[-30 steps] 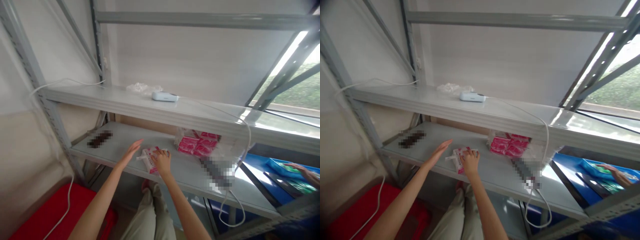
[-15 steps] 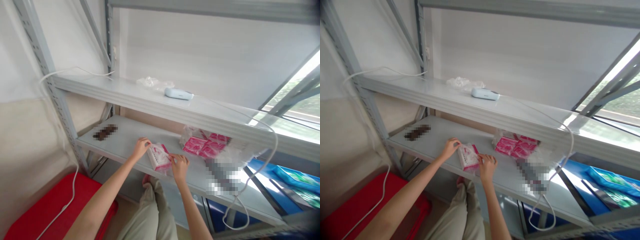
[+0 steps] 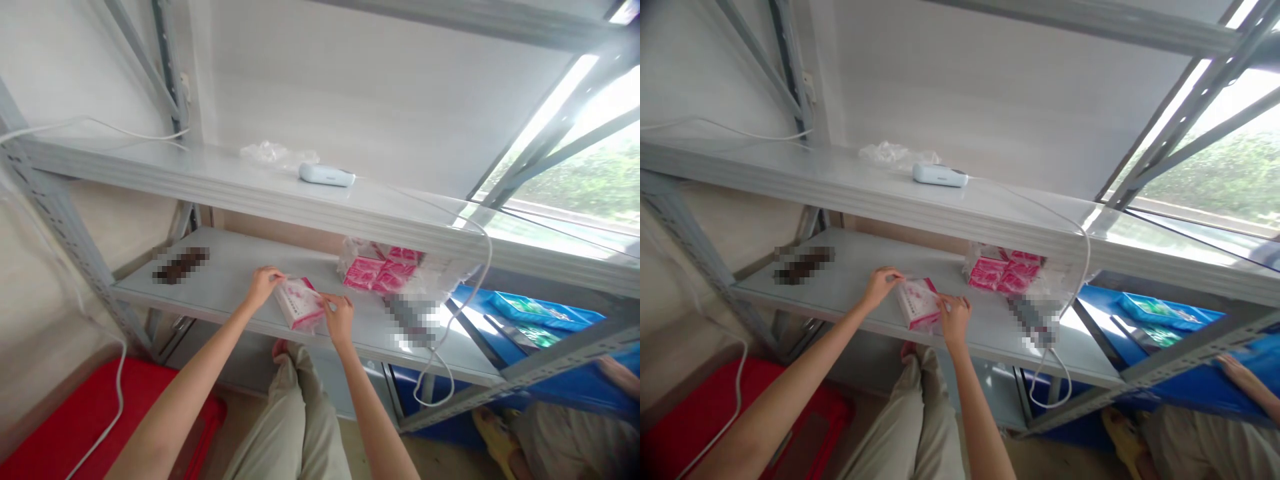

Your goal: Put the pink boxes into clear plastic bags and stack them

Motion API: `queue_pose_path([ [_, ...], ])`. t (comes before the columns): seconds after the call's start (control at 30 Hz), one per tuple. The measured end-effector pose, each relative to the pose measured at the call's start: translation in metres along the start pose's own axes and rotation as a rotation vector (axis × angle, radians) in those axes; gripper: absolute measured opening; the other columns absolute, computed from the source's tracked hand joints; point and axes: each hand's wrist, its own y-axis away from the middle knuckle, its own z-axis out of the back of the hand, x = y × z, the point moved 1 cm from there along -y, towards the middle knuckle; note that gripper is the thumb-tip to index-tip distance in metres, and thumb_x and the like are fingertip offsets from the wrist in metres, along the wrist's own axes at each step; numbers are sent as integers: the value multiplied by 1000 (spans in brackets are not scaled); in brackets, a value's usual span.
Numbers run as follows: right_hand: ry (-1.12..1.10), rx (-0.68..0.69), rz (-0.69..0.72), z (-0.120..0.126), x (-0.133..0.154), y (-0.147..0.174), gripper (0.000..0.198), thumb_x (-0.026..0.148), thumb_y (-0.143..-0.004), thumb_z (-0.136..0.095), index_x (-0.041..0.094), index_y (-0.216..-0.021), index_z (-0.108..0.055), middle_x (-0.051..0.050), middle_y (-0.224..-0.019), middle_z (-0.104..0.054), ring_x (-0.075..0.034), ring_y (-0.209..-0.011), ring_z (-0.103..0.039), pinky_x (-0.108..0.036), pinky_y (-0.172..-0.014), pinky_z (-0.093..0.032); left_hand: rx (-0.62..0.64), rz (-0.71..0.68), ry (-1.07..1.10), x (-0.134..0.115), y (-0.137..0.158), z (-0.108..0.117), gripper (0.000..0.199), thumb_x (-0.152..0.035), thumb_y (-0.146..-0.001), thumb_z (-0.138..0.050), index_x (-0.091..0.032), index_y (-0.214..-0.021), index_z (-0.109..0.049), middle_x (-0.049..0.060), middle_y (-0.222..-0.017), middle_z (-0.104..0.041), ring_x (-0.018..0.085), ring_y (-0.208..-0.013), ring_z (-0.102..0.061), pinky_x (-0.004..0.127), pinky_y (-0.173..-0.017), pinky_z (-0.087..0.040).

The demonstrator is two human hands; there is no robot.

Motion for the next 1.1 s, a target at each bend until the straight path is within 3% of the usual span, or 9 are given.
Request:
queue_pose_path([
  [0.17, -308, -106, -167, 0, -17, 22, 32, 39, -82, -50, 16, -94, -69, -9, -94, -70, -22, -90, -60, -33, -84, -41, -377, 149, -67, 10, 15, 14, 19, -31, -83, -61, -16, -92, -66, 8, -93, -68, 20, -87, -61, 34, -85, -45],
  [0.27, -181, -73, -96, -2, 1, 22, 27, 35, -82, -51, 20, -95, -69, -6, -97, -70, -22, -95, -57, -37, -93, -34, -31, -100, -83, -15, 14, 5, 30, -30, -79, -67, -20, -107, -64, 8, -113, -64, 21, -105, -57, 35, -93, -41],
  [0.33, -69, -43, -43, -2, 14, 18, 23, 33, -82, -51, 24, -90, -70, -4, -95, -70, -22, -96, -55, -40, -97, -27, 221, -195, -95, -28, 10, -2, 17, -26, -79, -67, -22, -95, -69, 5, -103, -69, 20, -99, -60, 35, -93, -41],
  [0.4, -28, -75, -41, 0, 18, 14, 23, 34, -83, -50, 24, -86, -71, -4, -92, -70, -22, -95, -55, -42, -98, -24, 261, -160, -77, -28, 3, -3, 6, -23, -80, -65, -20, -79, -70, 4, -86, -71, 19, -86, -62, 34, -89, -42],
  [0.6, -362, -254, -338, 10, -19, 31, 36, 46, -79, -50, 15, -89, -64, -10, -89, -67, -23, -83, -58, -35, -81, -42, -456, 268, 184, 8, 9, 10, 24, -35, -79, -61, -15, -92, -63, 9, -94, -67, 21, -86, -61, 34, -82, -47],
  [0.7, -335, -306, -205, 16, -14, 41, 39, 37, -83, -43, 15, -113, -56, -13, -115, -60, -23, -103, -55, -38, -92, -40, -722, 156, 45, -5, 28, 8, 47, -26, -79, -59, -14, -122, -46, 16, -127, -50, 25, -113, -51, 42, -96, -40],
  [0.83, -36, -91, 214, 22, 25, 28, 41, 26, -92, -31, 20, -129, -46, -11, -131, -52, -21, -124, -43, -45, -108, -24, -198, -352, -247, -42, 40, -4, 36, -8, -80, -44, -18, -115, -51, 11, -120, -54, 23, -116, -49, 41, -99, -38],
  [0.93, 217, 237, 391, 21, 42, 11, 33, 28, -96, -36, 22, -123, -55, -10, -117, -63, -20, -111, -55, -42, -104, -30, 217, -492, -465, -53, 44, -11, 31, -6, -83, -44, -16, -109, -56, 10, -112, -60, 23, -107, -54, 37, -94, -42],
  [1.1, 436, 461, 376, 14, 40, 20, 31, 31, -98, -35, 21, -97, -64, -6, -81, -71, -19, -78, -66, -29, -76, -43, 333, -512, -691, -54, 58, -12, 28, -14, -88, -47, -15, -115, -55, 10, -106, -63, 23, -98, -57, 37, -84, -43],
])
